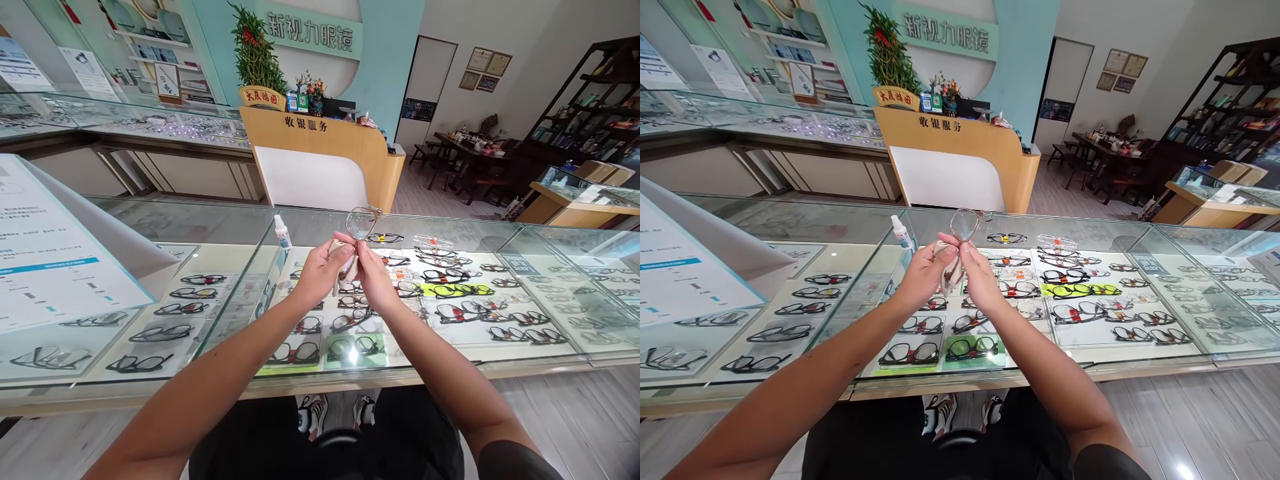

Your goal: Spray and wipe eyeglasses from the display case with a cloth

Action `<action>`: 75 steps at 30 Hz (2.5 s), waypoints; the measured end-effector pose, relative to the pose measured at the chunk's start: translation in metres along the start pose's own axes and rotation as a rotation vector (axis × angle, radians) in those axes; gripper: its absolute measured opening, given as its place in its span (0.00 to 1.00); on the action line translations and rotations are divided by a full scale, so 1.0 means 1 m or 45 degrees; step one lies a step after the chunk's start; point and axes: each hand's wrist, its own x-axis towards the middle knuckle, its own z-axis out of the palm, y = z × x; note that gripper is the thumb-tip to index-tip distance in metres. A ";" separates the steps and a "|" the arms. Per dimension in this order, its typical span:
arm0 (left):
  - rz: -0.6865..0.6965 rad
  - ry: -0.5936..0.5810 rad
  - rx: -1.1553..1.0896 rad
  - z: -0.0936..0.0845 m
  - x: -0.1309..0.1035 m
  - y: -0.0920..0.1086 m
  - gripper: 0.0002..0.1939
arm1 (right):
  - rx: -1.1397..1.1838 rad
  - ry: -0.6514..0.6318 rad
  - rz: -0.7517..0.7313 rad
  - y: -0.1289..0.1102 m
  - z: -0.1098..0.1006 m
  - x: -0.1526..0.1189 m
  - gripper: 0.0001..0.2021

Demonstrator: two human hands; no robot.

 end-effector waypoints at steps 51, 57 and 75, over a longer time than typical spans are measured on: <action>-0.164 -0.420 0.066 -0.019 0.002 0.004 0.30 | 0.282 0.012 0.101 -0.011 -0.015 0.008 0.25; -0.174 -0.307 0.020 -0.014 0.002 -0.001 0.29 | 0.245 -0.032 0.035 -0.007 -0.015 0.008 0.22; -0.115 -0.169 0.002 -0.009 0.002 -0.006 0.31 | 0.144 0.000 0.041 -0.005 -0.018 0.009 0.24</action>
